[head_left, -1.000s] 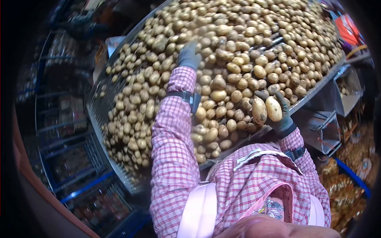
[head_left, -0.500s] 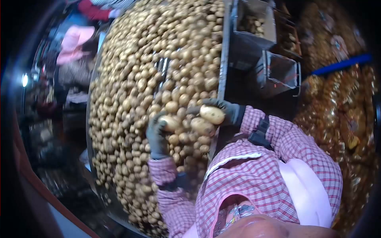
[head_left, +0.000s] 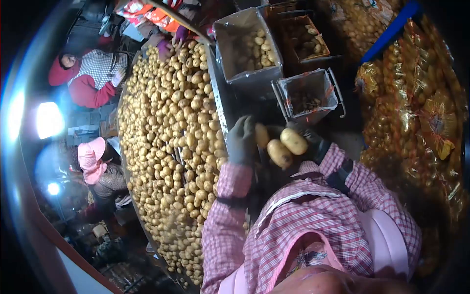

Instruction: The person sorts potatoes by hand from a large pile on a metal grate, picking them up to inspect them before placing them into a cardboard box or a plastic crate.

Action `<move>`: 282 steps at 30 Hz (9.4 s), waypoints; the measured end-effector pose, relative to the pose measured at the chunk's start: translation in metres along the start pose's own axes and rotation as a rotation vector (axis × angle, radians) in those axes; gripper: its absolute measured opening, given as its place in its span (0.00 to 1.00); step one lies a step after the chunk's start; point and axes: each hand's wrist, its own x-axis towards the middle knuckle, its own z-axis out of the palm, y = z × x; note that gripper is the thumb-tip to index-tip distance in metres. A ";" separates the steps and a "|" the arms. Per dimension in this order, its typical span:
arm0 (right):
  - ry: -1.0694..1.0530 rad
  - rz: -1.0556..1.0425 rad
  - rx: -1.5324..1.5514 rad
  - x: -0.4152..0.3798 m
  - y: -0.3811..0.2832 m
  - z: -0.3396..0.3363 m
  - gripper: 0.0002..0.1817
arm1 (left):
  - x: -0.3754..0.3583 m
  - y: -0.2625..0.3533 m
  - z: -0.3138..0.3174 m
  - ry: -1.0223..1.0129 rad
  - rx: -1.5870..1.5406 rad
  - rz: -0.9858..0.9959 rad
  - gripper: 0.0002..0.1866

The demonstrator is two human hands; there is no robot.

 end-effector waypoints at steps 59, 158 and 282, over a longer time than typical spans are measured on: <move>-0.004 1.278 -1.080 0.173 0.325 -0.086 0.21 | -0.308 -0.162 -0.199 0.763 0.347 -0.721 0.46; -0.175 1.177 -1.319 0.148 0.308 -0.077 0.20 | -0.438 -0.114 -0.094 1.070 0.079 -0.716 0.16; -0.376 0.959 -1.459 0.195 0.449 -0.102 0.31 | -0.564 -0.175 -0.130 1.426 -0.135 -0.735 0.16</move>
